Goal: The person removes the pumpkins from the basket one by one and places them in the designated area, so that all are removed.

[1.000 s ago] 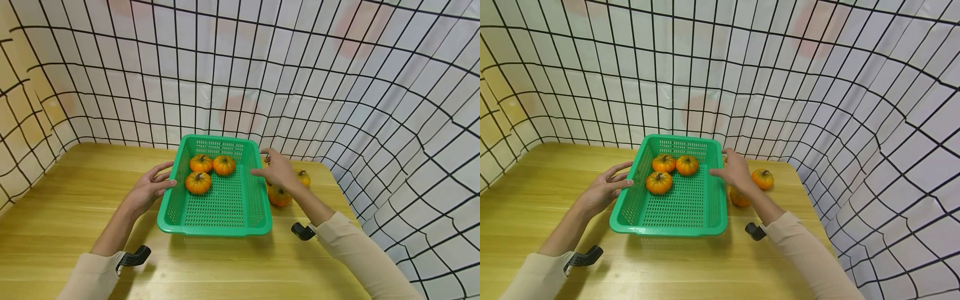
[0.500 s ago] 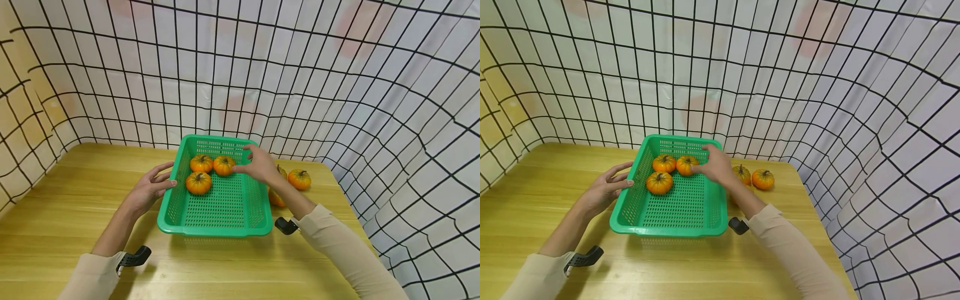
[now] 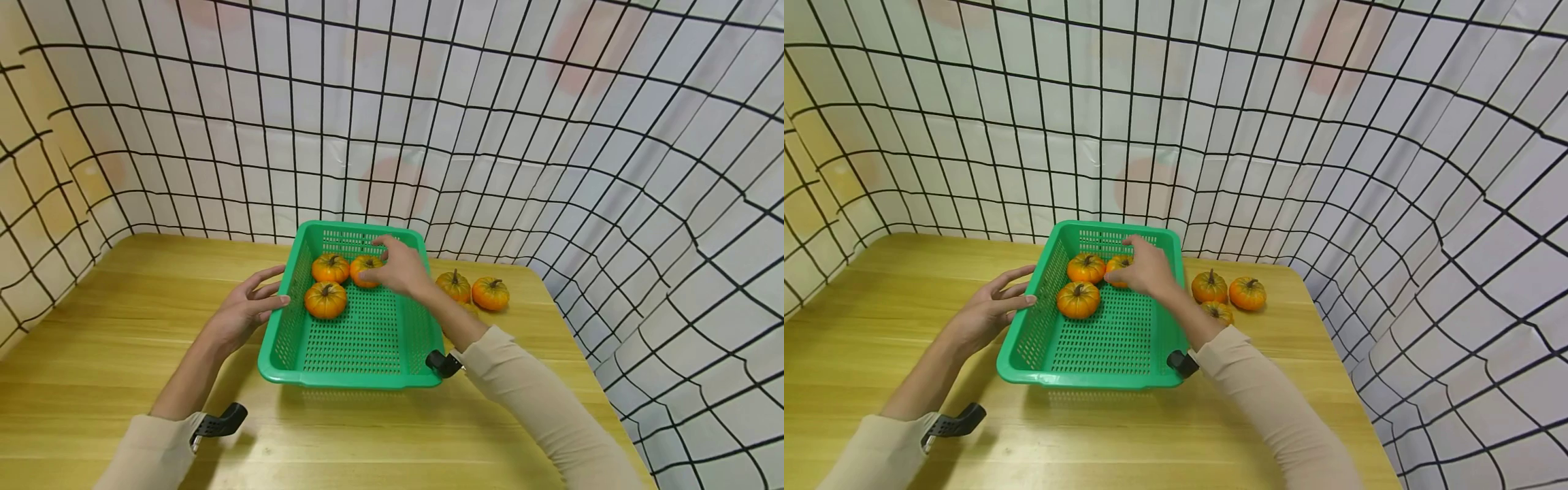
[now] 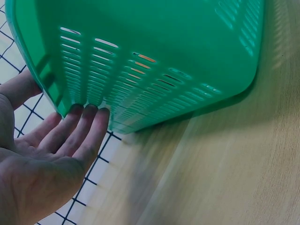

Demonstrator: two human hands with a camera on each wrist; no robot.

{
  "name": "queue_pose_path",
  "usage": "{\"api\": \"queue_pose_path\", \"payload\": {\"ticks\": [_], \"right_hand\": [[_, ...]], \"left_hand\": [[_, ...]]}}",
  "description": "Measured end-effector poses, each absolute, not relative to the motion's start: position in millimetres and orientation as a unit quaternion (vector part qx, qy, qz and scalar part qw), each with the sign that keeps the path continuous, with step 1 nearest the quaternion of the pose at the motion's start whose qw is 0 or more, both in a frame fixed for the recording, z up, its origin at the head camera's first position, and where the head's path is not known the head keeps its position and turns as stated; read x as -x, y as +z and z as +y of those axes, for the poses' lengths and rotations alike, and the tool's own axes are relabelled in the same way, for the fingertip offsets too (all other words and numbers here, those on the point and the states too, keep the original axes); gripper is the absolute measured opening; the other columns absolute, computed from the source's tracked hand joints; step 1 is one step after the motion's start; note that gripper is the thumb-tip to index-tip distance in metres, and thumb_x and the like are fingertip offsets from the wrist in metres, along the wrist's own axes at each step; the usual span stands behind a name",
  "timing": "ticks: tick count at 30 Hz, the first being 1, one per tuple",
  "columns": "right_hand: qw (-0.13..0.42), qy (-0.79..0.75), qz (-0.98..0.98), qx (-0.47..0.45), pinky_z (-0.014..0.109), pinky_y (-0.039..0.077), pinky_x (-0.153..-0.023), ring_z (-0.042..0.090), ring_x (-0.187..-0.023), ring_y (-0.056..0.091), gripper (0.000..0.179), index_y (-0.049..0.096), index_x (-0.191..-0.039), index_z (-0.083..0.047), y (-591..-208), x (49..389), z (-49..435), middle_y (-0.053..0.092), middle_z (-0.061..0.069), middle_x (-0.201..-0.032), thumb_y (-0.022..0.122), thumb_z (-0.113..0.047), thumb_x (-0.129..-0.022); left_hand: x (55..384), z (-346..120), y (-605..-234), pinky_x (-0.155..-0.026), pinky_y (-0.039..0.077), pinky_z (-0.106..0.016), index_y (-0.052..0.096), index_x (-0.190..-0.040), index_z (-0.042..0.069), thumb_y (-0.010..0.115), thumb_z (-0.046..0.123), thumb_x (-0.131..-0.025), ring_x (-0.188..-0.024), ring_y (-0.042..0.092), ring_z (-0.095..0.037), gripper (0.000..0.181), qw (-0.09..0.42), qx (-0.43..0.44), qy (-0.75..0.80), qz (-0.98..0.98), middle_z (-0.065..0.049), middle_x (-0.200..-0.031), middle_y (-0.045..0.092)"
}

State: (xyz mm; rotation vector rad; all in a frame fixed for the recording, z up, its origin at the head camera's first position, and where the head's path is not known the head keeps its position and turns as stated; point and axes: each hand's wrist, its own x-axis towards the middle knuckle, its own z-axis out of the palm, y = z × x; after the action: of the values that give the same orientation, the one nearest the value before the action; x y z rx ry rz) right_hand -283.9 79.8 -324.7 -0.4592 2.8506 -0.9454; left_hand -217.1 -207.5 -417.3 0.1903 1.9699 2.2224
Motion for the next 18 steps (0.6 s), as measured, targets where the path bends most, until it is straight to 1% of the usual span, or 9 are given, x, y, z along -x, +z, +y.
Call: {"api": "queue_pose_path", "payload": {"ticks": [8,12,18], "right_hand": [[0.060,-0.327,0.929,0.163,0.048,0.053,-0.097,0.031,-0.123,0.059,0.074,0.051,-0.147,-0.021,-333.4,286.7,65.5,0.062,0.014,-0.137,0.085,-0.034,-0.083],[0.074,-0.339,0.920,0.180,0.050,0.053,-0.098,0.032,-0.127,0.058,0.075,0.050,-0.148,-0.020,-337.9,290.3,60.4,0.060,0.015,-0.140,0.084,-0.034,-0.084],[0.094,-0.341,0.916,0.190,0.046,0.054,-0.096,0.027,-0.122,0.060,0.074,0.051,-0.148,-0.022,-342.6,296.3,51.6,0.062,0.012,-0.137,0.084,-0.036,-0.083]], "left_hand": [[216.5,-207.6,-417.9,-0.093,0.056,-0.027,0.025,-0.160,0.011,0.066,0.008,-0.098,-0.117,0.062,-0.014,0.075,0.081,-0.068,0.742,0.662,-0.026,-0.159,0.033],[216.2,-207.2,-417.4,-0.093,0.056,-0.028,0.024,-0.160,0.011,0.066,0.008,-0.098,-0.118,0.063,-0.014,0.075,0.083,-0.069,0.744,0.660,-0.026,-0.160,0.033],[216.9,-207.2,-418.6,-0.093,0.056,-0.028,0.024,-0.160,0.011,0.067,0.009,-0.097,-0.118,0.063,-0.014,0.076,0.084,-0.066,0.741,0.663,-0.025,-0.159,0.033]]}}
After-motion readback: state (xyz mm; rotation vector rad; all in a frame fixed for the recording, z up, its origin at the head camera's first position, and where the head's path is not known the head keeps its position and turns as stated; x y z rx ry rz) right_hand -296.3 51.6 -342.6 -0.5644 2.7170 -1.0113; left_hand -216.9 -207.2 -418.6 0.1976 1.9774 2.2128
